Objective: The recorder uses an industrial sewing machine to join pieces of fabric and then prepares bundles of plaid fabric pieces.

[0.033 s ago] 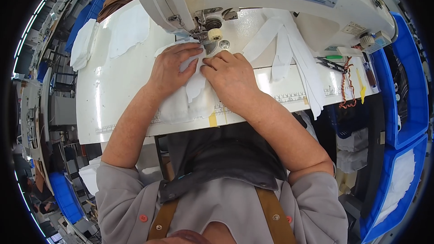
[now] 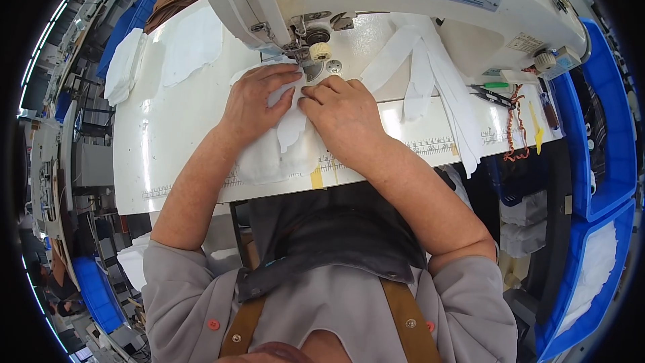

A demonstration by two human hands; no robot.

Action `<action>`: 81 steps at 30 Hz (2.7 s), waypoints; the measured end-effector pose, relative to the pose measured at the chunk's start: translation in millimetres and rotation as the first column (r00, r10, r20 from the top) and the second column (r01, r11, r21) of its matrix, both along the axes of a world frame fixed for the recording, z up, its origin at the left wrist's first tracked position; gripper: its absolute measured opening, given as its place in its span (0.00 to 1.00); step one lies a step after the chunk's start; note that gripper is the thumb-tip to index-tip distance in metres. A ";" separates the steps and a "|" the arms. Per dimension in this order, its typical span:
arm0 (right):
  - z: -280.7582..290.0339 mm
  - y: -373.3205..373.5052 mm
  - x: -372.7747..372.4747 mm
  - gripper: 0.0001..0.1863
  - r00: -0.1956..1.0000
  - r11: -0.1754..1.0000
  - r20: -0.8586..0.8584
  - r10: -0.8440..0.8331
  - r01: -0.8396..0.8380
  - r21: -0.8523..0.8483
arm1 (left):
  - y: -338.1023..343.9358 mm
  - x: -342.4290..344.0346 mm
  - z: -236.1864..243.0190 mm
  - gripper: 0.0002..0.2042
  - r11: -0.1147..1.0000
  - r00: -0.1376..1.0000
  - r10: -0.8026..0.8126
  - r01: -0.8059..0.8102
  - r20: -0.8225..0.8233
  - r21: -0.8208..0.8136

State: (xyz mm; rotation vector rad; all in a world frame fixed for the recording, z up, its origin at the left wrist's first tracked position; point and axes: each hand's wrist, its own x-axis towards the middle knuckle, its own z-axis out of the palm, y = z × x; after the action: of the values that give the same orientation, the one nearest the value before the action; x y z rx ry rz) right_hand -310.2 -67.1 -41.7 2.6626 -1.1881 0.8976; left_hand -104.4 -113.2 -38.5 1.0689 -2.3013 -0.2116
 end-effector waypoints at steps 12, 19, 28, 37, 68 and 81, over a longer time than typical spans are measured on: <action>-1.8 -3.2 0.3 0.11 1.000 1.000 -0.010 -0.017 0.017 -0.012 | -6.8 1.5 -3.7 0.12 1.000 1.000 -0.008 0.008 0.004 -0.014; -0.1 -4.0 0.6 0.21 0.997 1.000 -0.071 -0.024 0.023 -0.007 | -10.3 9.4 1.1 0.12 0.999 0.991 0.039 -0.038 0.131 -0.010; 0.9 1.4 -1.1 0.26 0.994 0.997 -0.104 -0.009 0.016 0.069 | 60.3 9.2 38.2 0.27 0.966 0.983 -0.164 0.143 0.082 0.217; 6.5 28.7 -30.3 0.26 0.970 0.960 0.226 0.090 -0.145 0.240 | 71.6 0.3 12.2 0.08 0.992 0.992 -0.122 0.121 -0.026 -0.041; 11.7 54.2 -37.5 0.20 0.980 0.955 0.035 0.196 -0.199 0.220 | 75.6 0.3 6.4 0.08 0.987 0.989 -0.142 0.145 0.046 -0.066; 15.2 38.3 -37.0 0.17 0.958 0.915 0.228 0.172 -0.241 0.323 | 77.2 -0.7 13.2 0.07 0.985 0.984 -0.174 0.174 0.024 -0.009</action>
State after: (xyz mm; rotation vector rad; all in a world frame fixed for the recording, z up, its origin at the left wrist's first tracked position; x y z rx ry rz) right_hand -347.2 -28.7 -26.5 3.0941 -1.2186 1.0949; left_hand -105.1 -36.0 -25.3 0.8690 -2.4153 -0.2559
